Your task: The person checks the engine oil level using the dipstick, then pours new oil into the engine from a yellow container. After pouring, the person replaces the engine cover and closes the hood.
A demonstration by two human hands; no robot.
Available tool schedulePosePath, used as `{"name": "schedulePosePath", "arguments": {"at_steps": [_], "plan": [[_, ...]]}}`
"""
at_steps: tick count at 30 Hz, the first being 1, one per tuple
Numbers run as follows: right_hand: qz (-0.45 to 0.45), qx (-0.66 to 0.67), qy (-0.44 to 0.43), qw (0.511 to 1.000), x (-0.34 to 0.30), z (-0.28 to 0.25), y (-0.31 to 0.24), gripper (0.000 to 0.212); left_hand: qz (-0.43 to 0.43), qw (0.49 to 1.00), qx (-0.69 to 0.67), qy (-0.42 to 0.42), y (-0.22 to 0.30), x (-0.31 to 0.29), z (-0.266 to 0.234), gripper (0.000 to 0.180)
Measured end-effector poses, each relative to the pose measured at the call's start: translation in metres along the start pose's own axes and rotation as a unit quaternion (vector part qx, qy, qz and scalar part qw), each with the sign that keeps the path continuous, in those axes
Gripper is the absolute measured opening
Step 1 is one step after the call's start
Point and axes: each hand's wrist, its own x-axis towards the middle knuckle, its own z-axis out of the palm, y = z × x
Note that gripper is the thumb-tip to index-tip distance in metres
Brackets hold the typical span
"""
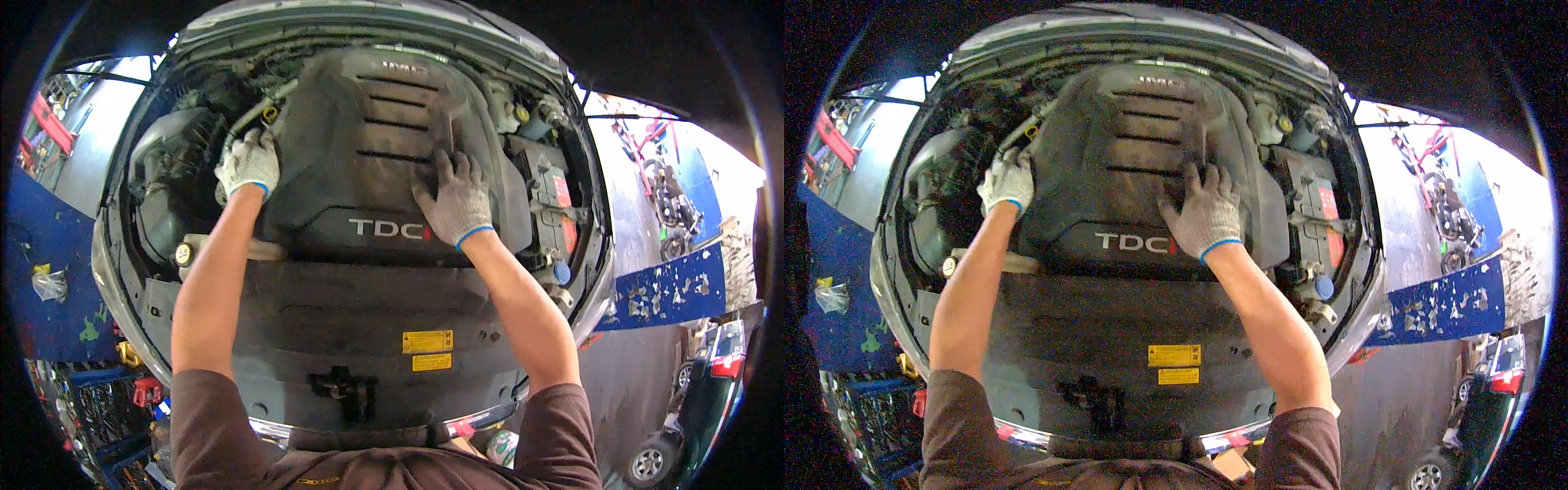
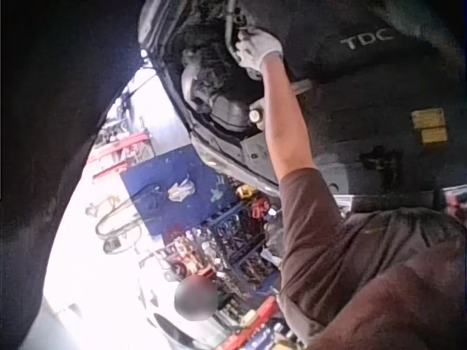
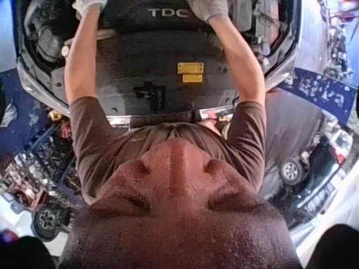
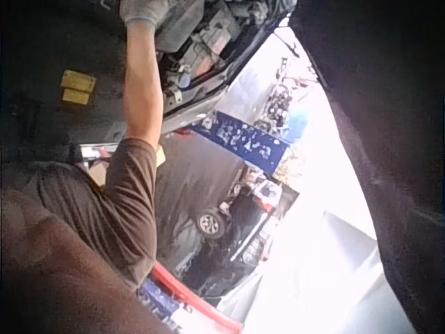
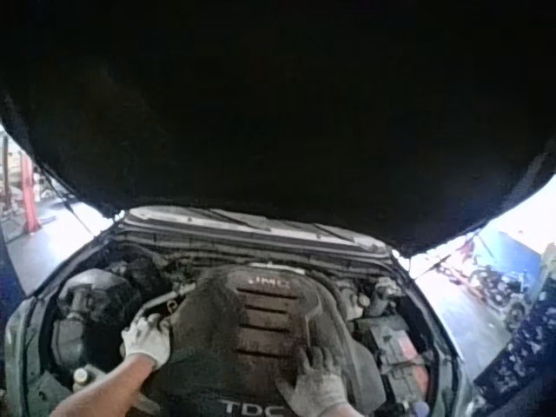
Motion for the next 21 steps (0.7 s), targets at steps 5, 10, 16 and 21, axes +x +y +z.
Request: {"name": "schedulePosePath", "arguments": {"at_steps": [5,10,16,21], "plan": [[-0.007,-0.004,0.035,0.999,0.002,0.015,0.002,0.079,-0.002,0.998,0.04,-0.038,-0.007,0.012,0.014,0.055],[0.023,-0.055,-0.02,0.998,0.002,0.01,0.0,0.083,0.007,0.998,0.037,-0.044,-0.01,0.012,0.02,0.059],[0.085,0.014,-0.04,0.995,-0.004,-0.016,-0.015,0.08,0.03,0.999,-0.027,-0.03,-0.014,-0.023,-0.003,0.066],[0.08,0.023,-0.052,0.995,-0.002,-0.009,-0.009,0.081,0.053,0.994,-0.078,-0.048,-0.021,-0.034,-0.014,0.071]]}}
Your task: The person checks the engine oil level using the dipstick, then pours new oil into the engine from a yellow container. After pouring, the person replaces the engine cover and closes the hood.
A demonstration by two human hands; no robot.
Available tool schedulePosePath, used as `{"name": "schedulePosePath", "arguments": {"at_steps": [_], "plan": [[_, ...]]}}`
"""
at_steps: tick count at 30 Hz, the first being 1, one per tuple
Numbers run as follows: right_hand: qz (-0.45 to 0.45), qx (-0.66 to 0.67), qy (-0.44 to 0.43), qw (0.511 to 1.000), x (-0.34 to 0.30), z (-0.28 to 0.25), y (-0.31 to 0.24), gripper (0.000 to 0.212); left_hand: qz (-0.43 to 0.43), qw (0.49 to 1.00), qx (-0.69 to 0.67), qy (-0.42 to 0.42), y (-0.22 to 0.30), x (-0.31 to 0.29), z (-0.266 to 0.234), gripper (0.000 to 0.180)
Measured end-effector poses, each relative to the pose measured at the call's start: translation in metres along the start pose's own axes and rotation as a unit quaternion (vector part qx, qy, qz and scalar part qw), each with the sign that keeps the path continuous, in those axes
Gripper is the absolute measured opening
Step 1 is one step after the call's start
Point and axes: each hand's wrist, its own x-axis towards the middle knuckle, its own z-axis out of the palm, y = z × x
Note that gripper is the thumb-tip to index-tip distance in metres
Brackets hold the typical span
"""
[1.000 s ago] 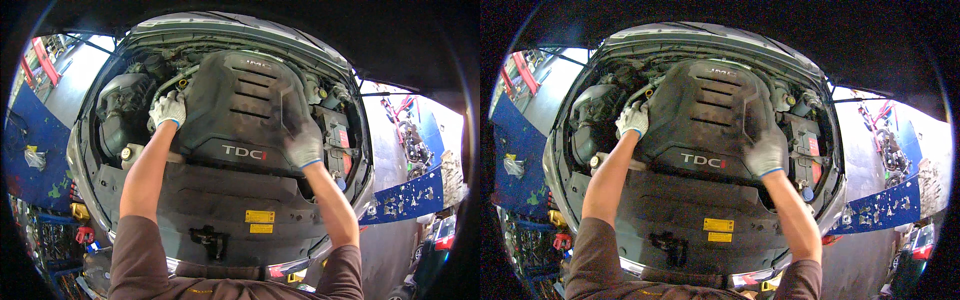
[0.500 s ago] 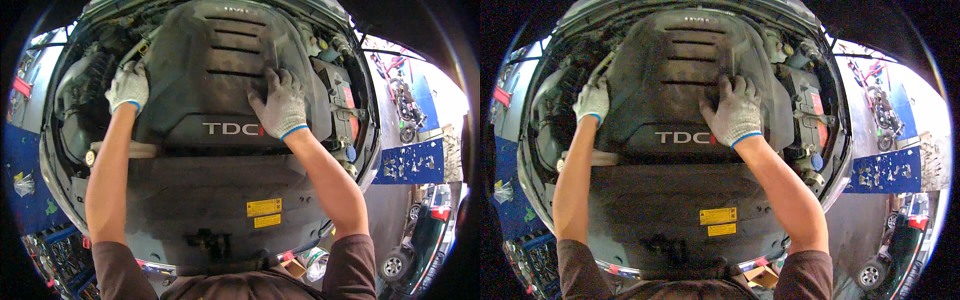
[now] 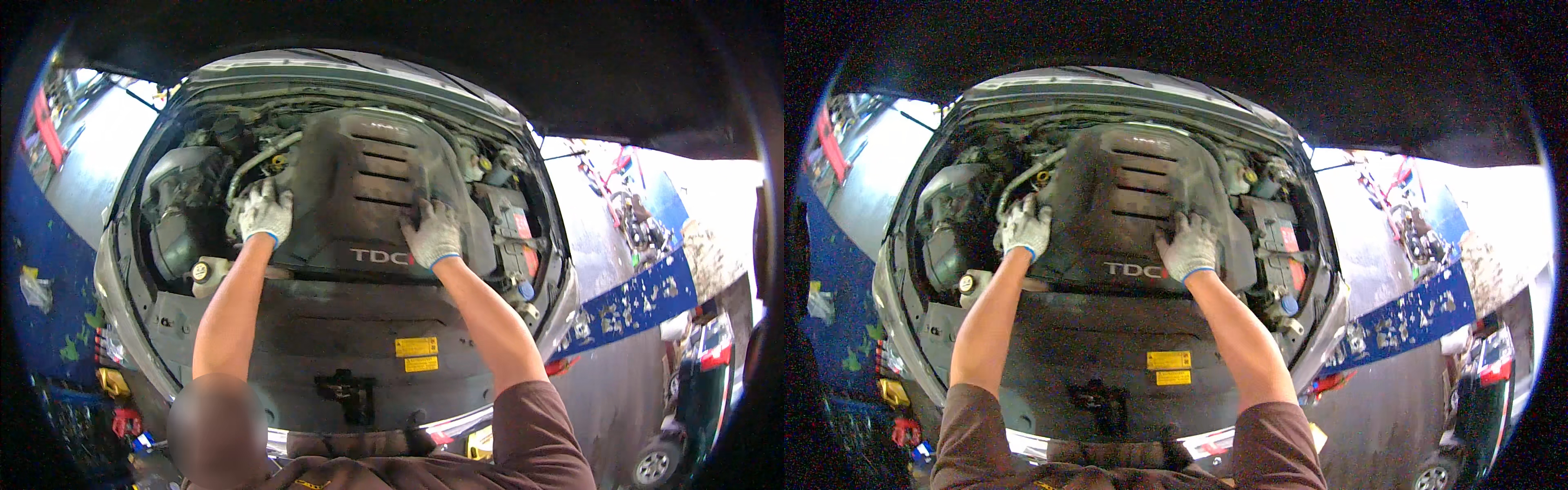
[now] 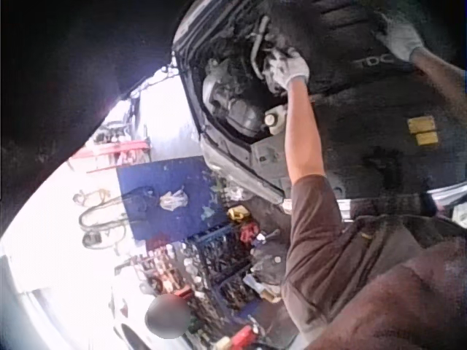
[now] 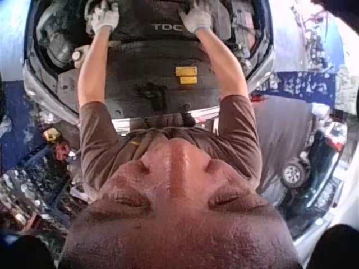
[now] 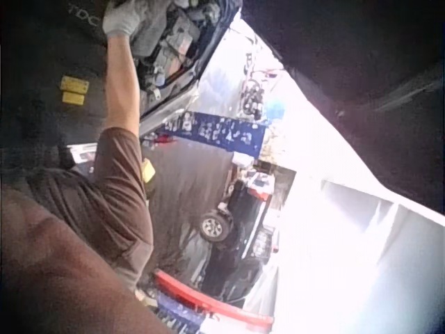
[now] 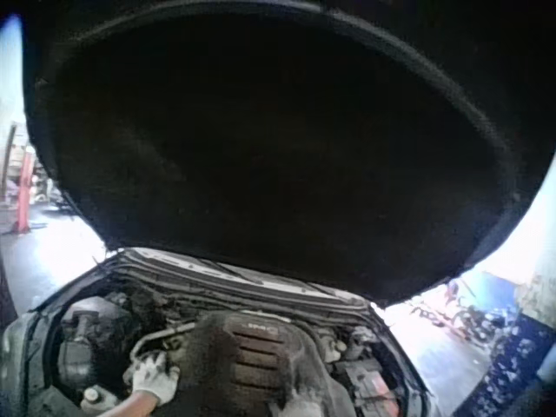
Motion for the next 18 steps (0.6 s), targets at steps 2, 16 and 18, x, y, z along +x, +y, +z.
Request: {"name": "schedulePosePath", "arguments": {"at_steps": [2,16,18], "plan": [[-0.003,-0.044,-0.023,0.999,0.007,0.003,0.003,0.084,0.0,0.999,-0.017,-0.044,-0.001,0.003,-0.006,0.075],[-0.271,-0.022,0.002,0.962,0.335,-0.083,-0.156,0.054,0.178,0.974,-0.133,-0.053,-0.062,-0.046,-0.035,0.081],[-0.329,-0.077,0.047,0.94,0.392,-0.063,-0.178,0.061,0.195,0.969,-0.144,-0.055,-0.065,-0.042,-0.037,0.082]]}}
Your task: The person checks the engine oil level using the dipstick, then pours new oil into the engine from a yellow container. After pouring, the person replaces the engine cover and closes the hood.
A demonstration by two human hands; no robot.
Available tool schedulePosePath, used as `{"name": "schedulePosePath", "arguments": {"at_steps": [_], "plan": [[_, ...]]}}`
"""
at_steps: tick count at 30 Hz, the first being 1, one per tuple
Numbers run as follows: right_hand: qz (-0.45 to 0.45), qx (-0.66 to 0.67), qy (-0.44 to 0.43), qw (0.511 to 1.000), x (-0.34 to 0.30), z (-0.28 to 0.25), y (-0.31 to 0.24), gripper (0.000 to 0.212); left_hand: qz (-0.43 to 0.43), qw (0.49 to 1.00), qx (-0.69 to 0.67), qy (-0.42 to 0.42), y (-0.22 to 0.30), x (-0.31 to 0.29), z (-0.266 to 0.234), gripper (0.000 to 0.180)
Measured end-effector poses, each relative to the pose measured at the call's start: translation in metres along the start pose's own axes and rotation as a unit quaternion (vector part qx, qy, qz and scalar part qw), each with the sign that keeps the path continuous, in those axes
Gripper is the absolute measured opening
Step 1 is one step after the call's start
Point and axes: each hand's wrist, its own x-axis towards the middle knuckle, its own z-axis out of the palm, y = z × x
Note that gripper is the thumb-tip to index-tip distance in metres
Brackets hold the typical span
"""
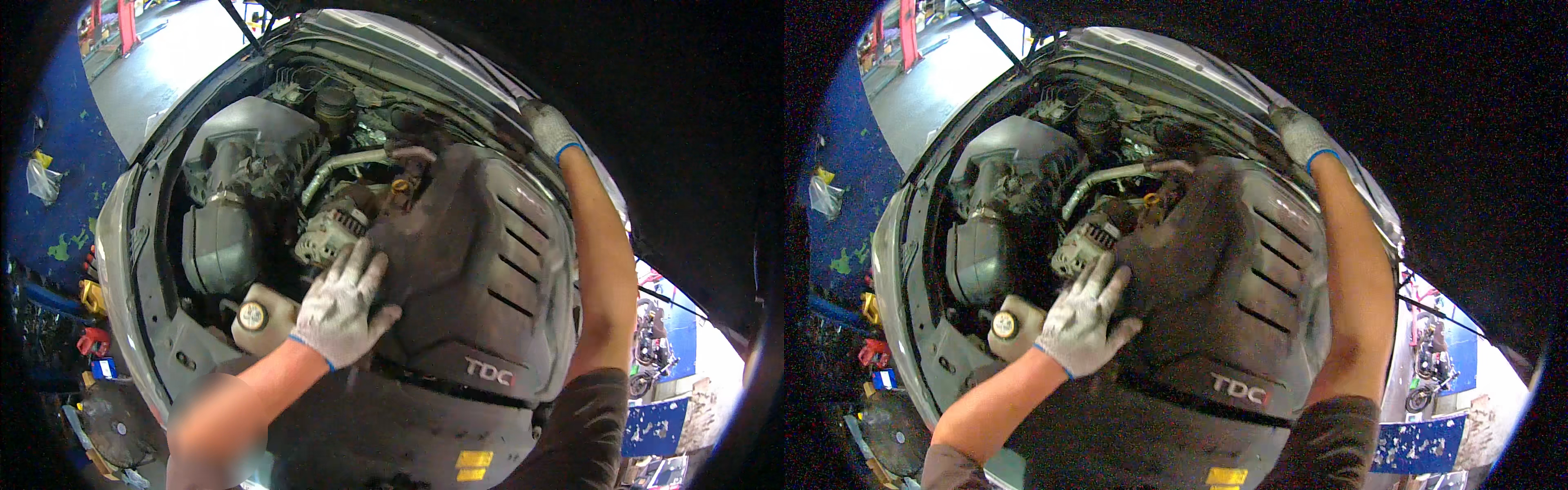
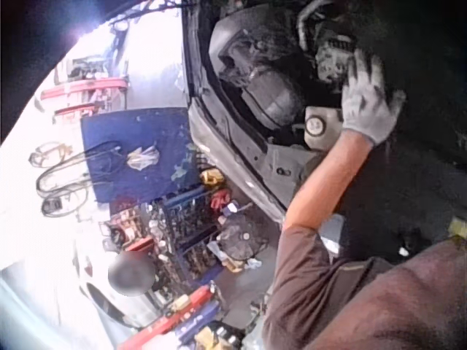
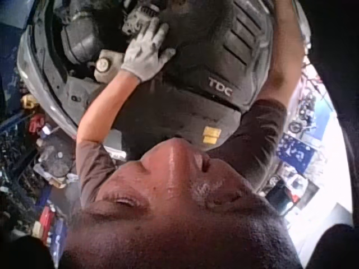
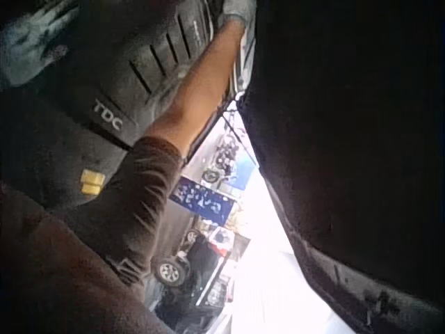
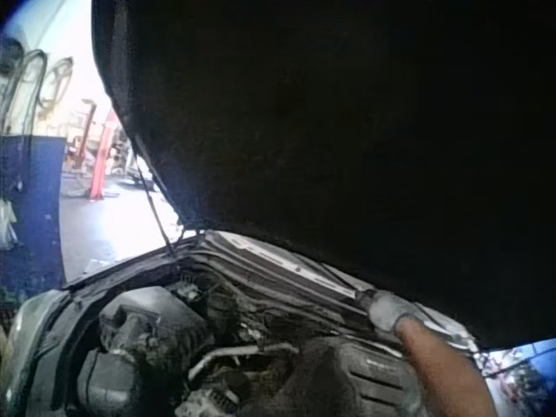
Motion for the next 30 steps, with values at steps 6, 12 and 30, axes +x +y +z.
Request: {"name": "schedulePosePath", "arguments": {"at_steps": [6,12,30], "plan": [[0.073,-0.056,-0.129,0.987,0.008,0.187,0.008,0.05,0.006,1.0,-0.028,0.005,-0.004,0.0,-0.002,0.084],[0.13,0.048,-0.066,0.988,-0.021,0.155,-0.017,0.066,-0.008,1.0,-0.018,-0.009,-0.005,-0.004,-0.004,0.082],[0.11,-0.167,-0.149,0.968,-0.114,0.181,0.162,0.05,-0.019,0.998,-0.047,-0.024,-0.006,-0.006,-0.003,0.082]]}}
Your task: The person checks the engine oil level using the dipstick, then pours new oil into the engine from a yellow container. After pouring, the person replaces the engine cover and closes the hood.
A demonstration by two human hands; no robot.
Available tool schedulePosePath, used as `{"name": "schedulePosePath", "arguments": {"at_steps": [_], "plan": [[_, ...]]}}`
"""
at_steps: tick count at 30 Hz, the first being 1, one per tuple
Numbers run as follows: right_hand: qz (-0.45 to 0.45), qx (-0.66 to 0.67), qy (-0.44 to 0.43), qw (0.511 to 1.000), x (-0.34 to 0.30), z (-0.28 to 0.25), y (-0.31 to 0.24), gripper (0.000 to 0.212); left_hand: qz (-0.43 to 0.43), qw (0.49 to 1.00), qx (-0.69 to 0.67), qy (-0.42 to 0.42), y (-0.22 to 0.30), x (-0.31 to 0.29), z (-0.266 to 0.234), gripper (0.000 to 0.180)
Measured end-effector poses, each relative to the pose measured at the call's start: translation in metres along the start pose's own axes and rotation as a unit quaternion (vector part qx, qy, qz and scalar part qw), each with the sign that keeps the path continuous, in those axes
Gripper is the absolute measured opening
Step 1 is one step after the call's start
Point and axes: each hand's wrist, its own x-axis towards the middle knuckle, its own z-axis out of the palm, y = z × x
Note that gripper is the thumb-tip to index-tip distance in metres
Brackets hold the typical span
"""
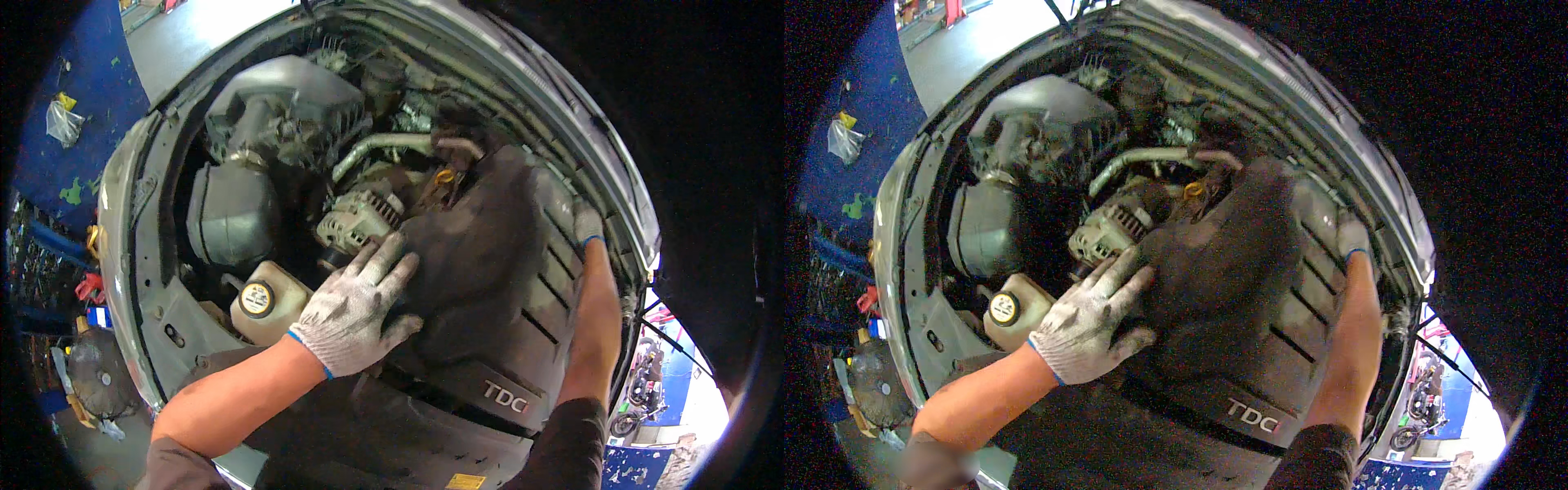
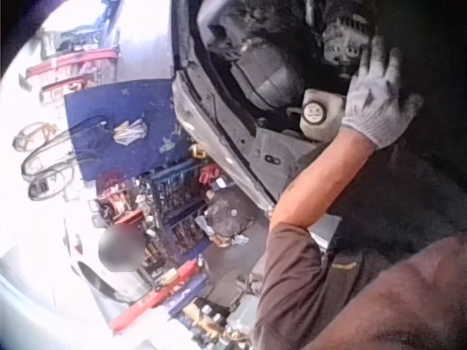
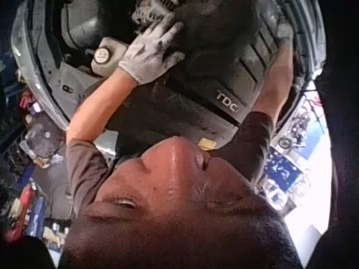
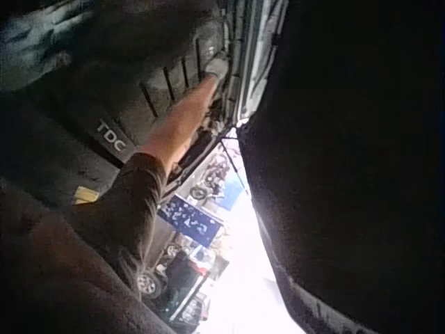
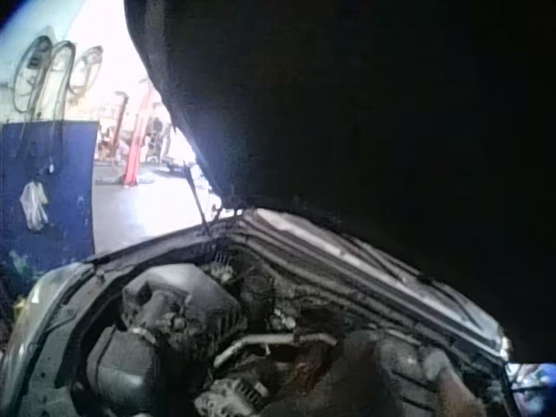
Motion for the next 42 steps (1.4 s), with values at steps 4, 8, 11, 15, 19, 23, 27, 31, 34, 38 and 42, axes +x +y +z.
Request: {"name": "schedulePosePath", "arguments": {"at_steps": [4,8,11,15,19,23,27,31,34,38,42], "plan": [[0.153,0.249,0.003,0.956,-0.036,-0.024,-0.026,0.072,-0.018,0.999,-0.034,-0.005,0.002,0.002,-0.007,0.085],[0.147,0.233,0.041,0.96,-0.123,-0.049,-0.057,0.078,-0.174,0.98,-0.078,0.047,0.004,-0.002,-0.006,0.087],[0.085,0.318,-0.004,0.944,-0.208,-0.09,-0.08,0.071,-0.247,0.968,-0.038,-0.037,-0.003,0.002,-0.005,0.088],[0.055,0.419,0.02,0.906,-0.352,-0.152,-0.097,0.066,-0.224,0.974,-0.023,-0.038,-0.017,0.014,-0.003,0.088],[0.169,0.463,-0.022,0.87,-0.52,-0.193,-0.098,0.057,-0.248,0.968,-0.043,0.003,-0.022,0.016,0.001,0.081],[0.344,0.565,0.001,0.75,-0.682,-0.184,-0.115,0.045,-0.222,0.972,-0.064,0.036,-0.027,0.018,0.006,0.08],[0.462,0.642,-0.011,0.612,-0.785,-0.154,-0.134,0.045,-0.108,0.978,-0.133,0.117,-0.031,0.019,0.016,0.053],[0.451,0.631,-0.001,0.631,-0.802,-0.149,-0.133,0.048,-0.073,0.976,0.019,0.204,-0.015,0.018,0.015,0.052],[0.392,0.666,0.05,0.633,-0.766,-0.146,-0.121,0.048,-0.013,0.982,0.011,0.19,0.013,-0.001,-0.001,0.055],[0.352,0.752,0.031,0.557,-0.691,-0.114,-0.091,0.047,0.031,0.988,0.011,0.15,0.054,-0.062,-0.015,0.052],[0.37,0.796,0.035,0.477,-0.614,-0.064,-0.056,0.052,0.063,0.983,0.009,0.173,0.067,-0.149,-0.019,0.052]]}}
